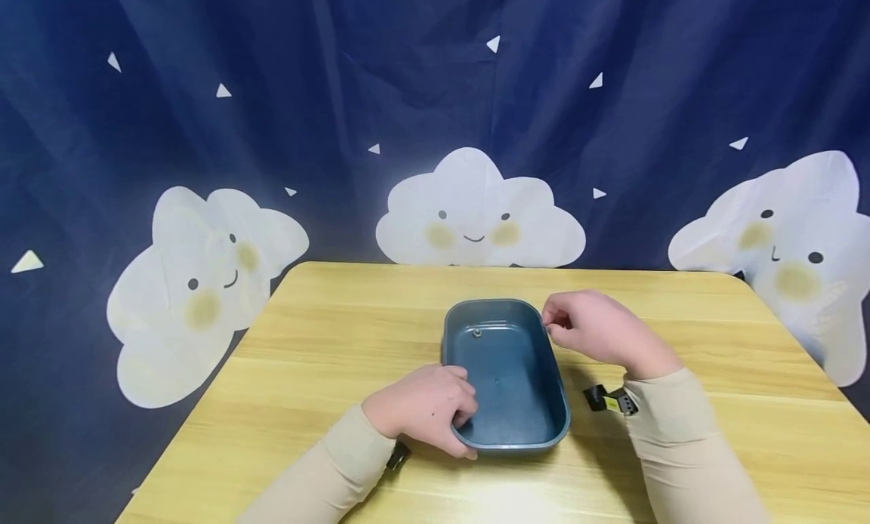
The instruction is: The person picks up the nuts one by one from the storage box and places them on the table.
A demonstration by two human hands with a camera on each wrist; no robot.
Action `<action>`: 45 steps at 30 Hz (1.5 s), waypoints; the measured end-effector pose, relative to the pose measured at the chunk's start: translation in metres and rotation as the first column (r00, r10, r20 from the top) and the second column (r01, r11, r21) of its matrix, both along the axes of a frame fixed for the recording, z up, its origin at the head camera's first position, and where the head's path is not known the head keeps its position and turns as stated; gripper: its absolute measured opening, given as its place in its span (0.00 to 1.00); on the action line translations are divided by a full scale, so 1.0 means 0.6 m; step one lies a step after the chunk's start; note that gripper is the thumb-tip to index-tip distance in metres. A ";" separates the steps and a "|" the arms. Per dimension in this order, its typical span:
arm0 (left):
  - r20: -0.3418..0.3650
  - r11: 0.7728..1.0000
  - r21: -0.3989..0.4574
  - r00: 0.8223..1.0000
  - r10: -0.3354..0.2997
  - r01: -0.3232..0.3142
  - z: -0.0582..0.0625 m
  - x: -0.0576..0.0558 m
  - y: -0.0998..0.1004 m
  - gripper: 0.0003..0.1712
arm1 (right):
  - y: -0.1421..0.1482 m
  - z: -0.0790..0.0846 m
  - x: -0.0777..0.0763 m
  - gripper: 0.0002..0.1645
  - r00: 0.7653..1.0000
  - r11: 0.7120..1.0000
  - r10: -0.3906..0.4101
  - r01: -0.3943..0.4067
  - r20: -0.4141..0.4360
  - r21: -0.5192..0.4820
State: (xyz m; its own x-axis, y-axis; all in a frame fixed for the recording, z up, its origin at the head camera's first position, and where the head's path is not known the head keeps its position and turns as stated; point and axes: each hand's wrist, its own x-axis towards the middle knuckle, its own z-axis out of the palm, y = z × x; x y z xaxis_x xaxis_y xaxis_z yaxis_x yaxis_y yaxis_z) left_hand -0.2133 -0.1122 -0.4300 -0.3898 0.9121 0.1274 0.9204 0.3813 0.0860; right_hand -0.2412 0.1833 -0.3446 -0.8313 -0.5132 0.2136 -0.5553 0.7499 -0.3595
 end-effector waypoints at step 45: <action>0.021 1.000 0.012 1.000 0.005 -0.005 0.001 0.001 0.000 0.30 | 0.093 -0.140 -0.050 0.04 0.971 0.965 -0.189 0.157 0.143 0.211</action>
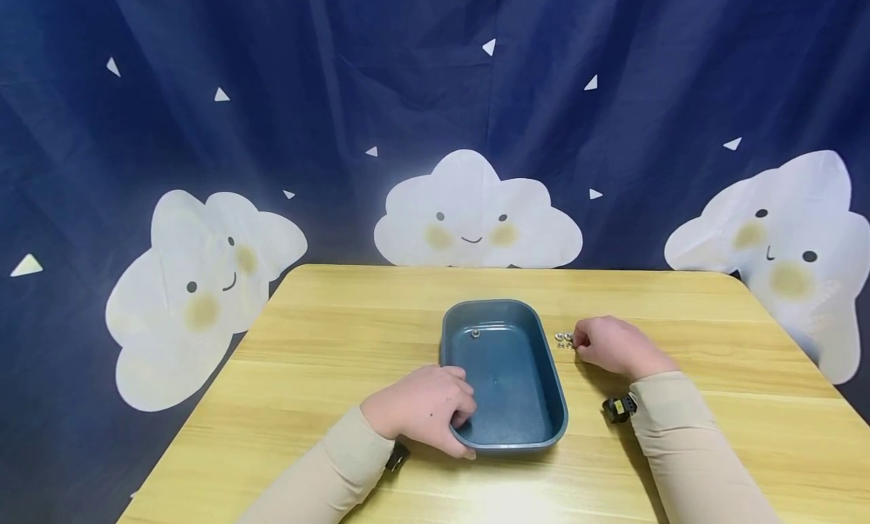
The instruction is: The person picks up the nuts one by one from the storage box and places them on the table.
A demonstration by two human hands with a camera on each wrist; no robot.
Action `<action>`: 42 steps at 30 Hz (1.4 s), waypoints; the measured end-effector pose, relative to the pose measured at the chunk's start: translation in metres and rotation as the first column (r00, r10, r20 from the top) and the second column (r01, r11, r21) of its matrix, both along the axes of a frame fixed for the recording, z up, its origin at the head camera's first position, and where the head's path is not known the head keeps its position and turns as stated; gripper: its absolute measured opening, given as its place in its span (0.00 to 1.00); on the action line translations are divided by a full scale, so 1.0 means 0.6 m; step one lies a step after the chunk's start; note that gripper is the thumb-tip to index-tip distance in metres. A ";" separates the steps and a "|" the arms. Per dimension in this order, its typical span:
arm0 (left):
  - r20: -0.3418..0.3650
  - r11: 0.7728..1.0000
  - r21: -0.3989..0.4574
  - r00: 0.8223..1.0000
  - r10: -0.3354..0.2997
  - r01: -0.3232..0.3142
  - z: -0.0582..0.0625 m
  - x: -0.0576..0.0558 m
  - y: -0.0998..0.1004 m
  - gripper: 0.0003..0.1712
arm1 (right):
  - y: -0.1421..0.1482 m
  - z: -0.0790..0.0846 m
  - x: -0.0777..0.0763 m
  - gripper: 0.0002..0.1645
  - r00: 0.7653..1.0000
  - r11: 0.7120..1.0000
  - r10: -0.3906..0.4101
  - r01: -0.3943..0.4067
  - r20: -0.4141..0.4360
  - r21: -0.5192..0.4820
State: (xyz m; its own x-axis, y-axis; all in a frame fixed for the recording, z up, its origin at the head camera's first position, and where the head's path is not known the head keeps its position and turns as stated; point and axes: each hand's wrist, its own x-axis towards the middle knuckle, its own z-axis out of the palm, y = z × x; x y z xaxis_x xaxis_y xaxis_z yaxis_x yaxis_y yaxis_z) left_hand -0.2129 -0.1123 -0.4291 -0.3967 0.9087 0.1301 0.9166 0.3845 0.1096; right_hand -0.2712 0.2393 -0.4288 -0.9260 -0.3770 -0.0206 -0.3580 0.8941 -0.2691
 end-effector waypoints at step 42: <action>-0.022 1.000 -0.018 1.000 0.007 -0.007 0.003 0.002 0.001 0.30 | 0.013 0.005 0.002 0.08 0.998 0.998 -0.065 0.065 -0.023 -0.015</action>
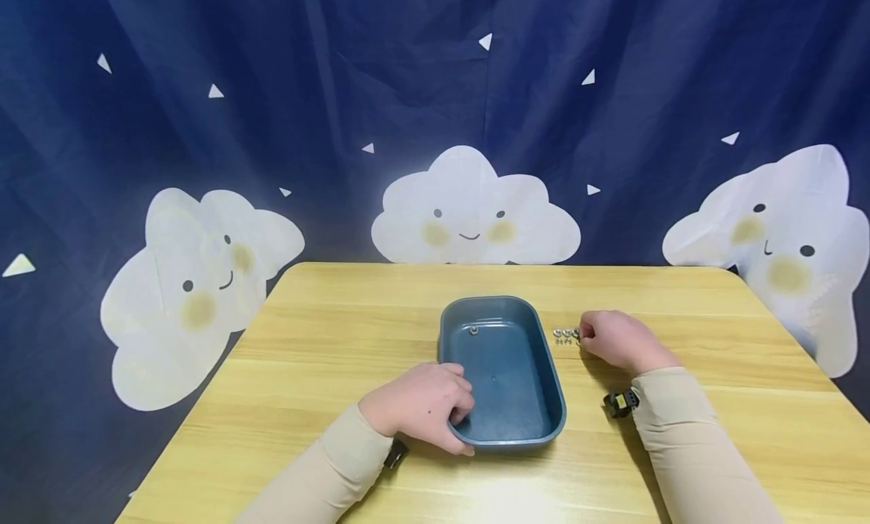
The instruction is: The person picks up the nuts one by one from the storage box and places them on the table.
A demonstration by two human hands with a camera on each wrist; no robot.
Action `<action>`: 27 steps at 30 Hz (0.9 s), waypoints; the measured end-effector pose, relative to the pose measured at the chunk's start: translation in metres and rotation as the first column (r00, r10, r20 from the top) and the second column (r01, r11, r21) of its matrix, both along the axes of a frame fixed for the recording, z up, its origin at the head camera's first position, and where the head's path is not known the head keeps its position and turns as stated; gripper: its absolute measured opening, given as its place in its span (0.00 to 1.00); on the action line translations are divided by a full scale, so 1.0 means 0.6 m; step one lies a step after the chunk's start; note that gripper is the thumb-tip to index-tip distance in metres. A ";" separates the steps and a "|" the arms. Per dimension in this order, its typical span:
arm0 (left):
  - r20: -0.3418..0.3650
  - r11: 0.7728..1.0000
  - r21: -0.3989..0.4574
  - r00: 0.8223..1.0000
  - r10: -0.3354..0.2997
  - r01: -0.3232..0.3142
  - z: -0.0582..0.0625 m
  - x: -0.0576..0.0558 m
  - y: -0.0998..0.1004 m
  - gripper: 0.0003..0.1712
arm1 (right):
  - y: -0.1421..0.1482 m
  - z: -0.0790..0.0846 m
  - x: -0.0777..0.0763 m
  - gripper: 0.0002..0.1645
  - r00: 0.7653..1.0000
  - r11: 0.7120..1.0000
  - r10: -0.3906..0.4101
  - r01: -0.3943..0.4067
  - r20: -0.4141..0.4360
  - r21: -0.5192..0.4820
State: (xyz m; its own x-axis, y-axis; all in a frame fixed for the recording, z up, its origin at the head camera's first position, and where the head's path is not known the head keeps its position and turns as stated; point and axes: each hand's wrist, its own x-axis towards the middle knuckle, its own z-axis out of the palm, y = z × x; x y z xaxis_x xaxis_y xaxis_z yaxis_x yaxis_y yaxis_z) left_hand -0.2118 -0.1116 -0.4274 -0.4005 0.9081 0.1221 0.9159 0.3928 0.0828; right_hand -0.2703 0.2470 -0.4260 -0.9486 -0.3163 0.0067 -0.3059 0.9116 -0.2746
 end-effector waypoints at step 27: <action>0.003 1.000 -0.012 1.000 0.013 -0.013 0.001 0.000 0.000 0.31 | -0.097 0.097 0.046 0.07 0.983 0.974 0.156 -0.170 -0.097 -0.152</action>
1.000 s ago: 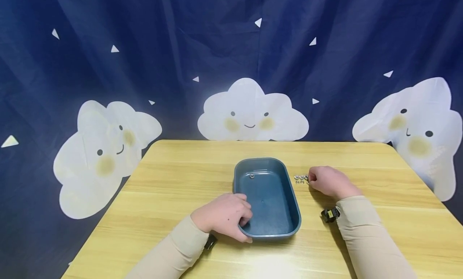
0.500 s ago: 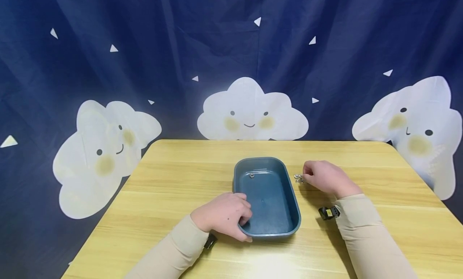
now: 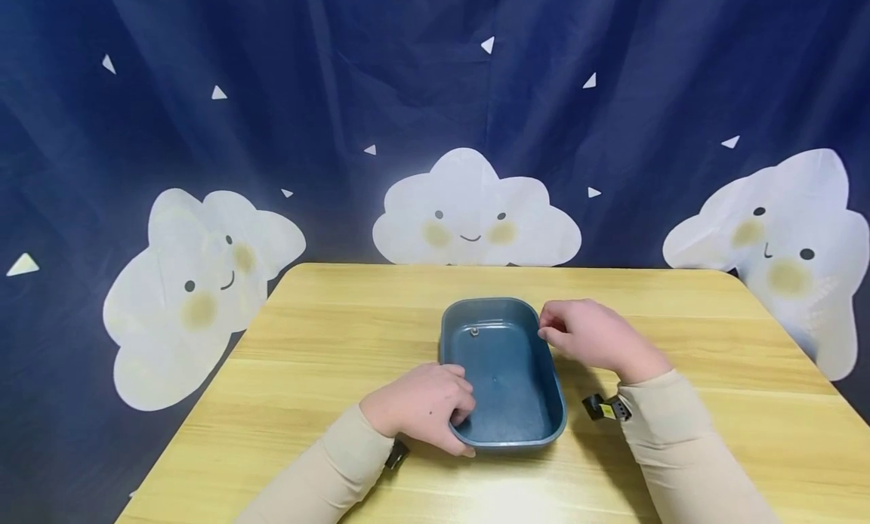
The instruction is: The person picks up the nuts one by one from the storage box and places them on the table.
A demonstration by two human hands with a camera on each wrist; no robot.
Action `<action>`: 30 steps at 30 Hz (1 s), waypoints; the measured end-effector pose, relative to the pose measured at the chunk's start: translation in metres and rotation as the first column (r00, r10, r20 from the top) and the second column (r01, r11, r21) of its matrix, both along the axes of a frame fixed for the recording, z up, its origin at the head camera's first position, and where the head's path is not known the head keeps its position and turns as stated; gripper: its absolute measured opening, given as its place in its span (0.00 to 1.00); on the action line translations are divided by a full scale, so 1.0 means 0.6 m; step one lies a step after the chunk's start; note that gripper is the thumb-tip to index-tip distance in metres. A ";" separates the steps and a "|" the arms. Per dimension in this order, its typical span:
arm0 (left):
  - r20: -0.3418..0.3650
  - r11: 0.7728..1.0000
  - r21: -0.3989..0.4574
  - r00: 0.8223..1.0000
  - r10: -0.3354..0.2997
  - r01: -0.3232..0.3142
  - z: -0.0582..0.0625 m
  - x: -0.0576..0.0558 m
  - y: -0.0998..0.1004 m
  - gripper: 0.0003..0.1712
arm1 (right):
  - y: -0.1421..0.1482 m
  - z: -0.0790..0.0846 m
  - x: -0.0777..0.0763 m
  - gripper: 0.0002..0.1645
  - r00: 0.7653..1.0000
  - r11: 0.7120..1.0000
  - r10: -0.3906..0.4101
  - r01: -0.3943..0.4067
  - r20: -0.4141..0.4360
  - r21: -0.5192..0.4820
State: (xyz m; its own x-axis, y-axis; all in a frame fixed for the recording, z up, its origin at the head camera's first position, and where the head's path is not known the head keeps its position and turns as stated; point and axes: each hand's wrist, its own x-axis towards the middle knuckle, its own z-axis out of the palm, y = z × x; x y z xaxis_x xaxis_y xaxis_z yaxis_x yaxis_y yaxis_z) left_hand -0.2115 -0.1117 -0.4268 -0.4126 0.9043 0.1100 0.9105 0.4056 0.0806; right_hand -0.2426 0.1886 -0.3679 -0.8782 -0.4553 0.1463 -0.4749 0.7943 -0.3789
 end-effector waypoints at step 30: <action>0.025 0.999 0.023 0.999 -0.022 0.022 0.003 -0.001 -0.003 0.29 | -0.121 0.021 -0.021 0.02 0.984 0.982 0.177 -0.176 -0.007 0.061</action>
State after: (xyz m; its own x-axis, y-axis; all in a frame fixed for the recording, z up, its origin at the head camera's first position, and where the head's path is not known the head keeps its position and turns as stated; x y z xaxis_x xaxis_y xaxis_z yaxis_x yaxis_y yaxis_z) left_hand -0.2118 -0.1136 -0.4249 -0.3956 0.9105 0.1206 0.9167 0.3834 0.1126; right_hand -0.2550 0.1160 -0.3550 -0.7815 -0.6114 0.1243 -0.6141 0.7187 -0.3261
